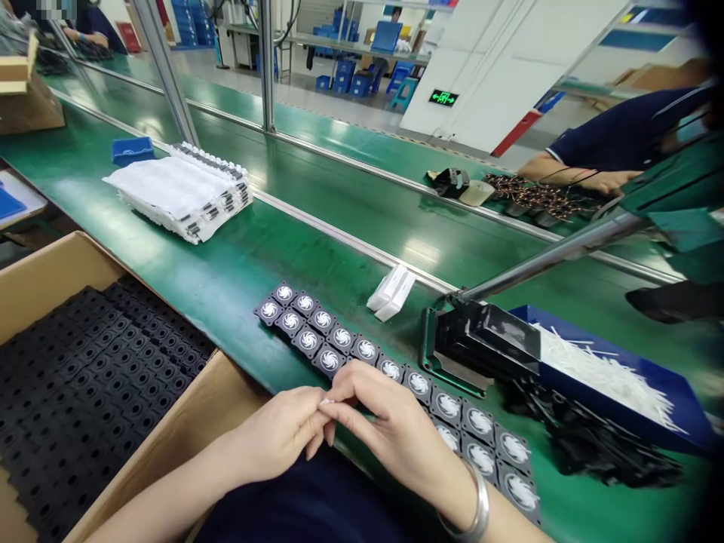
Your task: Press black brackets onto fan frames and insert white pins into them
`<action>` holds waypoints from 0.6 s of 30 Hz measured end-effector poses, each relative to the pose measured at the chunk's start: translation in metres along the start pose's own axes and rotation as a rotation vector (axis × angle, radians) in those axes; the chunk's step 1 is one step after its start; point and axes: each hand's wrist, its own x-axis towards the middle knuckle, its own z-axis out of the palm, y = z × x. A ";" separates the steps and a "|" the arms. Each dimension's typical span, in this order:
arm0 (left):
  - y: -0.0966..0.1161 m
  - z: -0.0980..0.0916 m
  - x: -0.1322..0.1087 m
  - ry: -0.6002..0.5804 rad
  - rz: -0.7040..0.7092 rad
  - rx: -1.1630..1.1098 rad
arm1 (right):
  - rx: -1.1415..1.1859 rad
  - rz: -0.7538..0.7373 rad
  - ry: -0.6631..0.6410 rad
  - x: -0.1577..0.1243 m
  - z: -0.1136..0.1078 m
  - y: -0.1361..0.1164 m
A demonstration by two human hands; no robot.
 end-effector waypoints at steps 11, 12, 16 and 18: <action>-0.019 -0.005 -0.007 0.286 -0.161 -0.489 | 0.088 0.125 0.307 0.048 -0.025 0.006; -0.021 -0.006 -0.007 0.302 -0.174 -0.497 | 0.022 0.132 0.342 0.053 -0.028 0.012; -0.027 -0.007 -0.010 0.363 -0.177 -0.456 | -0.183 0.122 0.243 0.072 -0.033 0.041; -0.031 -0.008 -0.013 0.425 -0.101 -0.293 | -0.234 0.103 0.207 0.075 -0.030 0.051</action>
